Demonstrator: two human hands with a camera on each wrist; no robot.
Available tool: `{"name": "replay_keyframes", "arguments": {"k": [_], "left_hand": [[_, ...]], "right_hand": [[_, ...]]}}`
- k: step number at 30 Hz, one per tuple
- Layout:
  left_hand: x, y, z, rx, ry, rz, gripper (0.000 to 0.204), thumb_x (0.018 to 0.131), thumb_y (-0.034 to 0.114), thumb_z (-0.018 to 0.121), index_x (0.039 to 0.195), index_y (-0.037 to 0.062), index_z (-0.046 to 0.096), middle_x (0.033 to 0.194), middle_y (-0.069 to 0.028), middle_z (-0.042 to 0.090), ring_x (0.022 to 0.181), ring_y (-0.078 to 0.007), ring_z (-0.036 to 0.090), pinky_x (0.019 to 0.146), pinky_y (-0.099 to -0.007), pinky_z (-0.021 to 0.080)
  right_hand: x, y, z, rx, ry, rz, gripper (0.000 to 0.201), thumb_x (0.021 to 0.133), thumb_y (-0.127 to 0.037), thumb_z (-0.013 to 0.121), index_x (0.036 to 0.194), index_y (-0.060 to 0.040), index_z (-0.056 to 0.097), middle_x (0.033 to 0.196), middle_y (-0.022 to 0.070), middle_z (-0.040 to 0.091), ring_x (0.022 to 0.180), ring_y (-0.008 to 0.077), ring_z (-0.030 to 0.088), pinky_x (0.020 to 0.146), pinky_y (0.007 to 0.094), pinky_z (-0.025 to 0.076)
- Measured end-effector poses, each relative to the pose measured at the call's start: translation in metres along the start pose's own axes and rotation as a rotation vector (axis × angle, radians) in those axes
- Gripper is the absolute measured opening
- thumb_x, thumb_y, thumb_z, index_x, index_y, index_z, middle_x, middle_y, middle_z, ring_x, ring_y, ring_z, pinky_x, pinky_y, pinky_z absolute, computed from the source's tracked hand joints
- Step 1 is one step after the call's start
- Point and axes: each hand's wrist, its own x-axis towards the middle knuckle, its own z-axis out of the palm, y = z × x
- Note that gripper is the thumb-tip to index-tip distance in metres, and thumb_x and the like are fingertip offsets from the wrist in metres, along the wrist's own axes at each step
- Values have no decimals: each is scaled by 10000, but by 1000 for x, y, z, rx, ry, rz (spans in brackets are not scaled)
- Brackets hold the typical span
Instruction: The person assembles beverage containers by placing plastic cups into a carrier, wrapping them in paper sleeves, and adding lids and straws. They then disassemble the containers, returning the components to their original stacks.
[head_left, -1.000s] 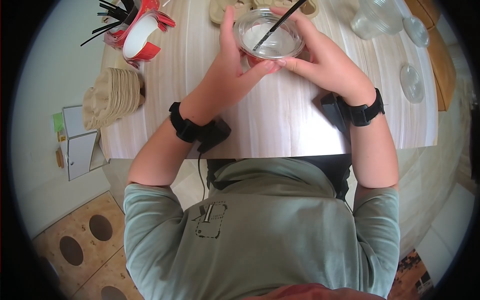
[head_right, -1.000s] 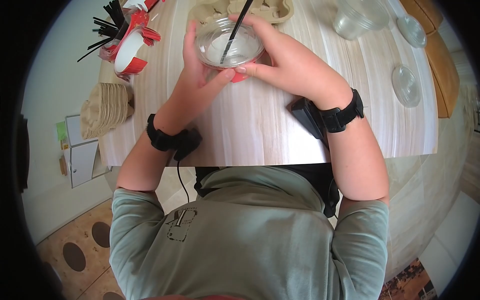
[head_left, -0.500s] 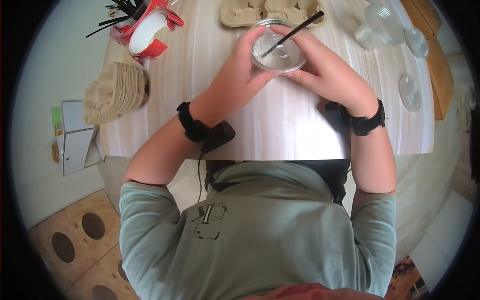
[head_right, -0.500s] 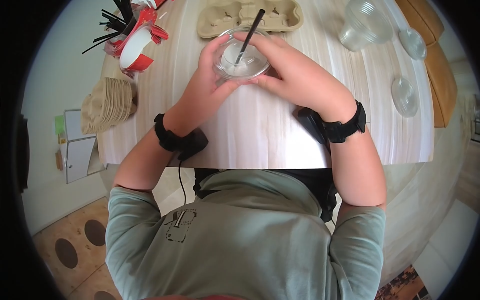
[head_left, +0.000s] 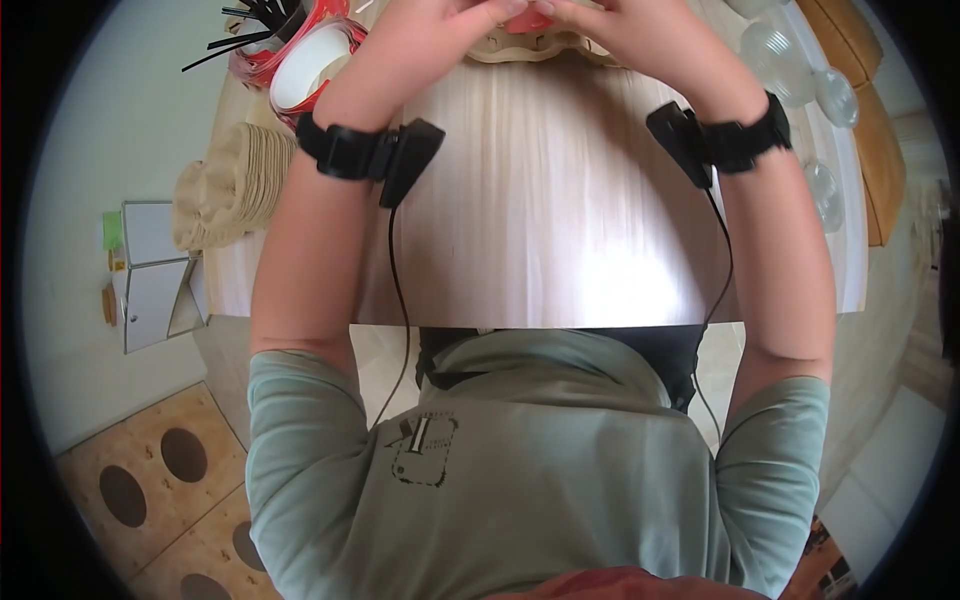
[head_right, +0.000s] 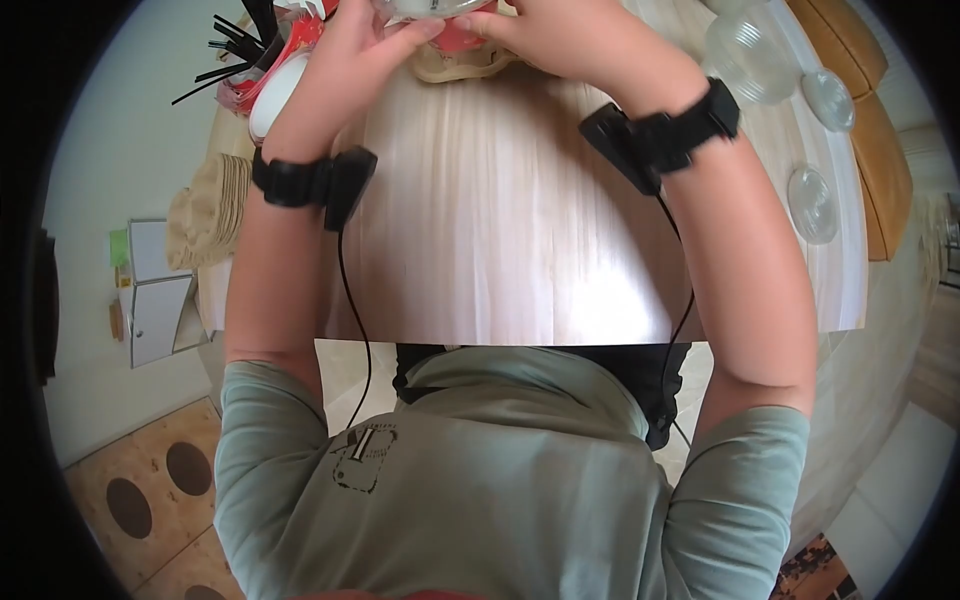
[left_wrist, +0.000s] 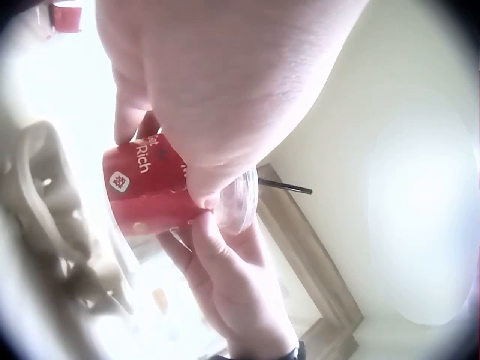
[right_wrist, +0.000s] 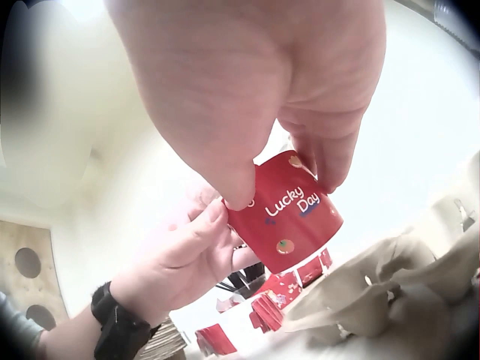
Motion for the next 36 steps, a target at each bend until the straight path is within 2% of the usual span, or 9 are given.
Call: {"name": "replay_keyframes", "arguments": {"k": [1,4,7,10,13,16,19,25,36], "left_hand": [[7,2,-8,260,19,8,668,958,-41,614,1522,6,258,1428,-177,466,1352,-225,503,1096,-353,461],[27,-28,-38,400,1,95,654,967,-5,629,1519,6,279,1428,-170,469,1336,-223,513,1073,-338,474],[28,-30,-43,540,20,-46,649,967,17,646,1512,5,294,1433,-167,468,1290,-218,545,1031,-322,494],[22,-40,-48,457,18,-187,659,964,30,659,1513,9,294,1441,-170,463,1244,-214,573,1002,-318,505],[22,-51,-47,350,-8,-258,654,966,45,665,1509,11,301,1428,-172,477,1232,-210,585,979,-314,516],[23,-66,-45,258,-19,-132,657,977,85,674,1506,1,294,1434,-200,483,1281,-245,556,1037,-342,488],[23,-63,-49,685,-30,-26,649,986,125,679,1492,-13,296,1460,-237,475,1345,-287,509,1112,-372,431],[21,-60,-42,628,-17,-146,659,986,176,697,1475,-32,307,1486,-265,457,1412,-306,446,1177,-382,355],[10,-83,-50,824,68,-39,674,974,250,713,1506,32,362,1525,-205,470,1456,-308,416,1201,-403,324]], "right_hand": [[10,8,3,163,-1,4,691,935,-79,701,1541,-23,374,1393,225,568,1232,301,605,1037,388,491],[31,36,14,135,-39,46,673,940,-85,701,1528,-15,383,1327,241,608,1171,293,637,997,380,511],[37,52,28,81,-40,43,654,940,-85,697,1517,-19,396,1244,239,655,1126,297,659,978,376,520],[34,43,32,90,-133,281,654,940,-101,699,1517,-32,399,1216,239,671,1114,312,669,968,382,524],[30,56,37,31,-120,193,652,941,-118,702,1515,-42,400,1188,242,683,1106,335,675,963,391,528],[27,64,38,47,-105,132,641,940,-133,709,1498,-35,408,1203,259,675,1123,356,671,966,397,526],[27,67,39,-67,-117,149,639,937,-151,719,1484,-30,411,1226,275,663,1139,385,662,981,407,519],[19,45,36,-414,-168,248,664,968,-327,683,1516,-106,380,1400,257,531,1193,437,616,1017,484,490],[13,80,38,-318,-107,134,659,947,-304,704,1487,-78,401,1338,267,522,1198,448,590,1022,463,484]]}}
